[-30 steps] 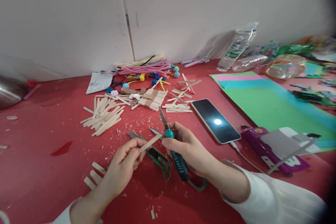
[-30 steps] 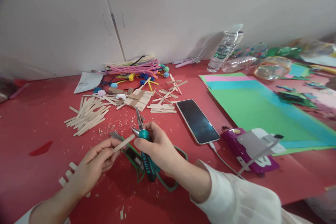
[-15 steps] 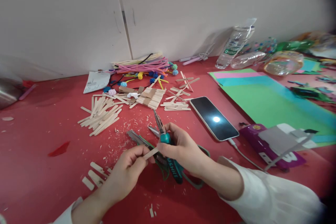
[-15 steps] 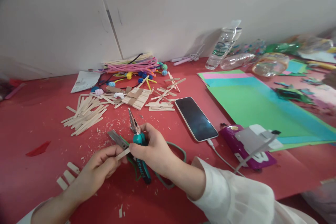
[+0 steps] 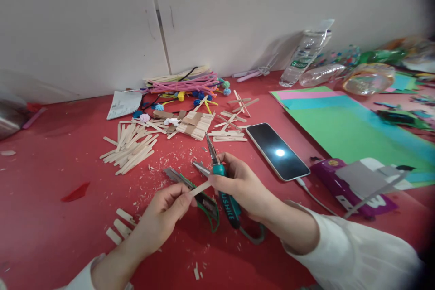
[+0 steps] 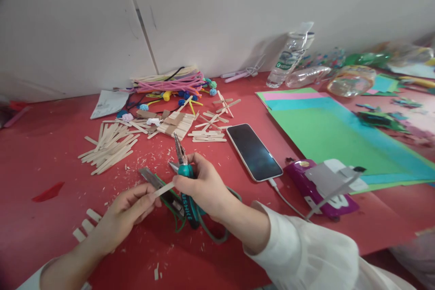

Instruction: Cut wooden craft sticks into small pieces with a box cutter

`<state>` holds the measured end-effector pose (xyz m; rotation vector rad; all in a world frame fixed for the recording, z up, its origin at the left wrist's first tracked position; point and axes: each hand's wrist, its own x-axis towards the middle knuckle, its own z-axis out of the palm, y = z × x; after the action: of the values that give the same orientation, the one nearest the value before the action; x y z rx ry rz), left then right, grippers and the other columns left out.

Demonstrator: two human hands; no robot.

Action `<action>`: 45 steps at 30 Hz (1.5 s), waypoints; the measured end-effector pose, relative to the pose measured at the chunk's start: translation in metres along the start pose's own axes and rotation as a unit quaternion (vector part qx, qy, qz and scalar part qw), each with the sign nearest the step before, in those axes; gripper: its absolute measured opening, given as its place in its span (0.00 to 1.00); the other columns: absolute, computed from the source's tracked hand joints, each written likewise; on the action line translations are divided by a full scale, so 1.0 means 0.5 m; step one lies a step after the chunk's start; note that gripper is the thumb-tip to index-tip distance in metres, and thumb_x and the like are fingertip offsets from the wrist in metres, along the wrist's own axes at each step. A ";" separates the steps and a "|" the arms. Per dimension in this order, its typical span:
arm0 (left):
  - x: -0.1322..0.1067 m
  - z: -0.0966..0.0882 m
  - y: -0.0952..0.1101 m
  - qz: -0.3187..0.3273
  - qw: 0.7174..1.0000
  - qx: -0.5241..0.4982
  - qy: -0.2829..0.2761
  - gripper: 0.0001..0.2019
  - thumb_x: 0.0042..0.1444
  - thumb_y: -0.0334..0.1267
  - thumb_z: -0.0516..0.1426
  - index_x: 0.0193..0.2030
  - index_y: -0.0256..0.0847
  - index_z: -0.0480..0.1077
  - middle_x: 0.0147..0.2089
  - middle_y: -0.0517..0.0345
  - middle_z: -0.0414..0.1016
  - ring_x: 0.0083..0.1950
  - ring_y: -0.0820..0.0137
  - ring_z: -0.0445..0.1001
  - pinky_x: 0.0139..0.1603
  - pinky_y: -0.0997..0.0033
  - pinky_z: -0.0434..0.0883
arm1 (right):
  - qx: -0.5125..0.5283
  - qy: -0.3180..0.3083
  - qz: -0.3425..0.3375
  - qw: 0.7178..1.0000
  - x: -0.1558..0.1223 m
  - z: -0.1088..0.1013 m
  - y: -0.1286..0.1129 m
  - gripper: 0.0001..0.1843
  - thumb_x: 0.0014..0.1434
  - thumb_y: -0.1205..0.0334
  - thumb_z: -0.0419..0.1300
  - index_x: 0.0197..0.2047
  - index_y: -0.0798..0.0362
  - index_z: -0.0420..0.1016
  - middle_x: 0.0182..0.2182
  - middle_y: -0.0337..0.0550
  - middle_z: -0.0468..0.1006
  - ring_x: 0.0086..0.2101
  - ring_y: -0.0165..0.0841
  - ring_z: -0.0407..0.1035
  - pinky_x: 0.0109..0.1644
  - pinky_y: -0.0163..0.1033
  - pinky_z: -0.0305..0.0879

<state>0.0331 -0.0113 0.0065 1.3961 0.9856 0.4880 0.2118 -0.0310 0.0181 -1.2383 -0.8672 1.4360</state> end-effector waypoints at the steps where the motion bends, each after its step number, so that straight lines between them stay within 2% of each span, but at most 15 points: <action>1: 0.000 -0.002 -0.003 0.003 1.000 0.006 0.005 0.15 0.57 0.48 0.51 0.27 0.40 0.66 0.19 0.69 0.50 0.21 0.77 0.46 0.21 0.75 0.46 | 0.001 0.004 -0.004 1.000 0.002 -0.002 -0.001 0.14 0.42 0.64 0.62 0.30 0.51 0.59 0.19 0.27 0.61 0.19 0.22 0.54 0.22 0.31 0.51; 4: 0.000 -0.006 -0.009 0.010 1.000 0.010 0.021 0.16 0.58 0.50 0.51 0.28 0.39 0.66 0.21 0.68 0.51 0.22 0.77 0.48 0.21 0.76 0.47 | 0.007 0.002 -0.009 1.000 0.005 -0.006 -0.003 0.15 0.43 0.62 0.63 0.31 0.51 0.59 0.20 0.27 0.62 0.20 0.22 0.55 0.22 0.32 0.50; 8: -0.001 -0.011 0.003 0.027 0.997 -0.009 0.075 0.18 0.57 0.53 0.51 0.32 0.39 0.67 0.20 0.69 0.50 0.21 0.77 0.47 0.20 0.76 0.47 | 0.036 -0.017 0.025 0.999 -0.002 -0.009 -0.008 0.15 0.48 0.56 0.63 0.32 0.50 0.60 0.19 0.27 0.61 0.18 0.22 0.55 0.22 0.32 0.49; 12: 0.000 -0.018 0.018 0.066 0.986 -0.032 0.148 0.17 0.57 0.52 0.51 0.32 0.39 0.66 0.18 0.71 0.48 0.19 0.78 0.45 0.19 0.77 0.48 | 0.003 -0.100 0.048 0.994 -0.024 -0.002 -0.012 0.16 0.51 0.50 0.61 0.33 0.50 0.60 0.19 0.27 0.60 0.19 0.23 0.53 0.24 0.32 0.49; 16: 0.001 -0.025 0.014 0.094 0.976 -0.065 0.183 0.15 0.59 0.50 0.51 0.31 0.40 0.65 0.17 0.71 0.50 0.18 0.78 0.47 0.19 0.78 0.51 | -0.088 -0.157 0.013 0.984 -0.038 0.009 -0.006 0.17 0.53 0.48 0.59 0.33 0.51 0.61 0.26 0.32 0.59 0.27 0.26 0.53 0.31 0.35 0.54; 19: 0.001 -0.023 0.007 0.104 0.982 -0.079 0.134 0.15 0.59 0.49 0.52 0.28 0.40 0.65 0.23 0.66 0.62 0.24 0.77 0.61 0.27 0.77 0.62 | -0.105 -0.148 -0.004 0.983 -0.034 0.013 0.005 0.17 0.54 0.47 0.58 0.36 0.52 0.61 0.28 0.34 0.60 0.28 0.27 0.54 0.33 0.36 0.54; 21: 0.000 -0.017 0.004 0.091 0.991 -0.089 0.048 0.15 0.58 0.49 0.54 0.28 0.40 0.66 0.30 0.62 0.67 0.34 0.73 0.68 0.38 0.74 0.66 | -0.085 -0.128 -0.014 0.988 -0.027 0.014 0.012 0.19 0.53 0.46 0.58 0.37 0.51 0.60 0.27 0.34 0.61 0.28 0.27 0.56 0.32 0.36 0.56; 24: -0.008 -0.004 0.003 0.042 0.987 -0.116 -0.103 0.16 0.57 0.51 0.54 0.30 0.39 0.69 0.34 0.59 0.69 0.39 0.69 0.70 0.44 0.70 0.67 | -0.069 -0.086 -0.037 0.993 -0.018 0.014 0.019 0.18 0.54 0.46 0.57 0.37 0.51 0.58 0.24 0.31 0.59 0.24 0.26 0.55 0.28 0.34 0.56; 26: -0.015 0.004 0.002 0.021 0.979 -0.116 -0.164 0.17 0.57 0.52 0.53 0.32 0.39 0.70 0.33 0.58 0.71 0.39 0.69 0.71 0.44 0.70 0.66 | -0.092 -0.061 -0.062 0.992 -0.016 0.013 0.022 0.16 0.55 0.48 0.56 0.37 0.51 0.57 0.24 0.30 0.57 0.23 0.25 0.54 0.26 0.33 0.56; 27: -0.017 0.007 0.002 0.022 0.978 -0.109 -0.175 0.18 0.57 0.53 0.53 0.32 0.39 0.70 0.33 0.57 0.71 0.38 0.69 0.71 0.44 0.70 0.65 | -0.112 -0.056 -0.072 0.989 -0.016 0.013 0.023 0.15 0.56 0.49 0.55 0.37 0.51 0.57 0.24 0.30 0.57 0.24 0.25 0.54 0.26 0.33 0.56; 32: -0.023 0.009 0.004 0.057 0.983 -0.047 -0.170 0.20 0.58 0.54 0.52 0.30 0.38 0.70 0.31 0.57 0.71 0.36 0.70 0.69 0.41 0.71 0.63 | -0.231 -0.053 -0.089 0.968 -0.018 0.012 0.026 0.13 0.54 0.57 0.59 0.36 0.51 0.58 0.24 0.30 0.60 0.24 0.25 0.56 0.26 0.32 0.55; 35: -0.022 0.008 0.008 0.075 0.984 -0.027 -0.156 0.21 0.58 0.55 0.51 0.29 0.38 0.70 0.31 0.58 0.70 0.36 0.70 0.68 0.40 0.72 0.63 | -0.234 -0.041 -0.099 0.966 -0.017 0.009 0.028 0.13 0.53 0.57 0.60 0.36 0.51 0.59 0.24 0.30 0.60 0.24 0.25 0.56 0.27 0.32 0.55; 38: -0.023 0.010 0.015 0.096 0.989 -0.005 -0.117 0.21 0.58 0.55 0.51 0.29 0.39 0.70 0.30 0.58 0.71 0.35 0.70 0.68 0.40 0.73 0.63 | -0.185 -0.059 -0.092 0.977 -0.015 0.012 0.030 0.15 0.54 0.52 0.60 0.37 0.52 0.60 0.24 0.30 0.61 0.25 0.25 0.55 0.27 0.32 0.55; 41: -0.025 0.017 0.027 0.103 0.992 -0.008 -0.074 0.22 0.55 0.57 0.52 0.28 0.39 0.70 0.29 0.58 0.71 0.34 0.70 0.70 0.39 0.73 0.65 | -0.066 -0.073 -0.029 0.995 -0.016 0.022 0.025 0.21 0.50 0.50 0.64 0.42 0.52 0.64 0.23 0.30 0.64 0.24 0.26 0.57 0.27 0.32 0.55; 45: -0.020 0.015 0.062 0.058 0.993 -0.061 -0.087 0.22 0.51 0.59 0.55 0.27 0.39 0.67 0.27 0.58 0.72 0.29 0.70 0.72 0.33 0.71 0.68 | 0.050 -0.045 0.010 0.998 -0.031 0.036 0.008 0.23 0.47 0.53 0.65 0.44 0.52 0.64 0.22 0.30 0.65 0.23 0.26 0.59 0.27 0.32 0.56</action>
<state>0.0416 -0.0186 0.0381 1.3657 0.7254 0.4944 0.1927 -0.0451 0.0221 -1.1189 -0.8349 1.5426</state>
